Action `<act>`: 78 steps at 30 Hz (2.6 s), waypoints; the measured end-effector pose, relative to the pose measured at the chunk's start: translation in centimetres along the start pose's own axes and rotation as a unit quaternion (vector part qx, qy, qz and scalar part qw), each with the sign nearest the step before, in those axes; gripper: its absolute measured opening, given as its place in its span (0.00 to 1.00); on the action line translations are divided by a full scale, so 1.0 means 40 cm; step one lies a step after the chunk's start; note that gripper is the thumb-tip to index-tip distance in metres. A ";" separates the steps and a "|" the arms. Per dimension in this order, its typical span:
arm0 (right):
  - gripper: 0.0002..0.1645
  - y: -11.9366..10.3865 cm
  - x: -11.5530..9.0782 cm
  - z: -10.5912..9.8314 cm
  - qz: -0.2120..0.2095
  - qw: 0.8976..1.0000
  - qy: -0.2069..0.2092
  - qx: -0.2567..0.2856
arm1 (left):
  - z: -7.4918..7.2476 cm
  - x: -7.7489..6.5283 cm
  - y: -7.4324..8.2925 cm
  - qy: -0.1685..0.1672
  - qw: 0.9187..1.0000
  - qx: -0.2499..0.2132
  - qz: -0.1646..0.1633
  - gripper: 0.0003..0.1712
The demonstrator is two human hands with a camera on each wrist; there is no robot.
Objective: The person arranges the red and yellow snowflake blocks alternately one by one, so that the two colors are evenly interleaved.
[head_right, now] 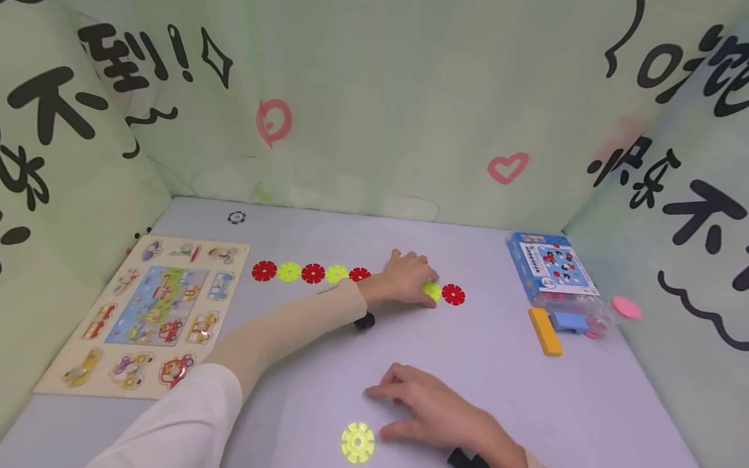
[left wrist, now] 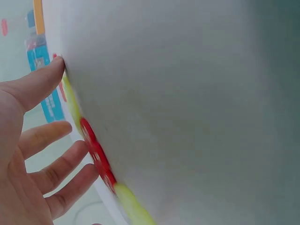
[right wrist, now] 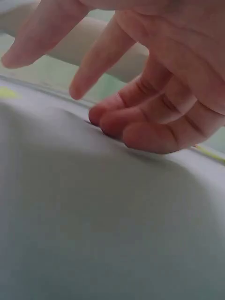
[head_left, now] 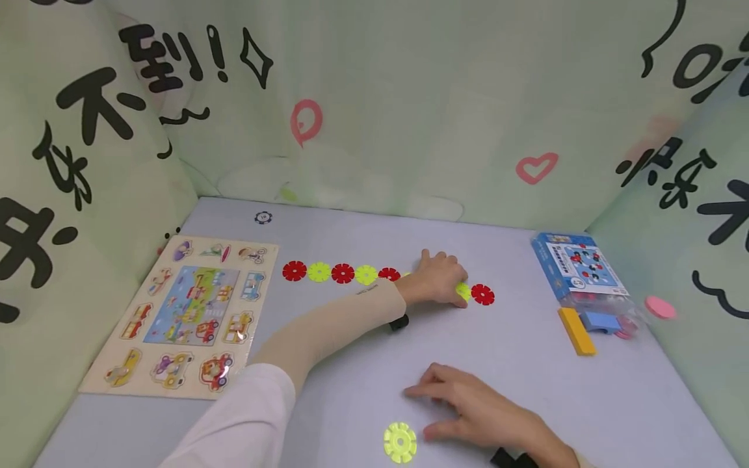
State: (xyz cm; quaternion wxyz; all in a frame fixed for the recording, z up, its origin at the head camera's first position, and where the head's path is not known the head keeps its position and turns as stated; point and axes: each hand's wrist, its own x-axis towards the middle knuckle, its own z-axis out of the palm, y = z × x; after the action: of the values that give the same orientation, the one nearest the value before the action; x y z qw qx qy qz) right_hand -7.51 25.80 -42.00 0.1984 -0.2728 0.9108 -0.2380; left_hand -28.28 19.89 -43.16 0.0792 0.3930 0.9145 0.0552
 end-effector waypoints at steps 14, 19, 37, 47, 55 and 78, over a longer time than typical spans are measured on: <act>0.24 -0.092 0.013 0.065 -0.054 0.997 -0.043 -0.044 | 0.002 0.036 0.050 -0.012 0.999 0.041 0.004 0.30; 0.23 -0.092 0.008 0.074 -0.067 0.996 -0.014 -0.065 | 0.008 0.038 0.068 0.000 1.000 0.031 -0.005 0.27; 0.19 -0.035 -0.015 0.004 -0.028 0.999 0.005 -0.040 | 0.005 0.035 0.070 0.007 0.999 0.033 -0.014 0.28; 0.22 0.296 -0.067 -0.233 0.121 0.972 0.189 -0.071 | 0.004 0.032 0.069 0.009 0.999 0.028 -0.017 0.26; 0.31 0.424 -0.022 -0.297 0.217 0.953 0.192 -0.087 | 0.005 0.037 0.065 0.009 1.000 0.015 -0.019 0.27; 0.30 0.413 0.027 -0.280 0.239 0.950 0.164 -0.114 | 0.004 0.032 0.039 0.012 0.999 0.011 -0.033 0.27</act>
State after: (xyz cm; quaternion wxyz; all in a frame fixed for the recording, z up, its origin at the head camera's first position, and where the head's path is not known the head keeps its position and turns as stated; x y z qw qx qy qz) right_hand -20.48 40.99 -42.16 0.0648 -0.0248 0.9904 -0.1195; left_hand -28.00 21.91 -43.19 0.0656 0.3631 0.9282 0.0468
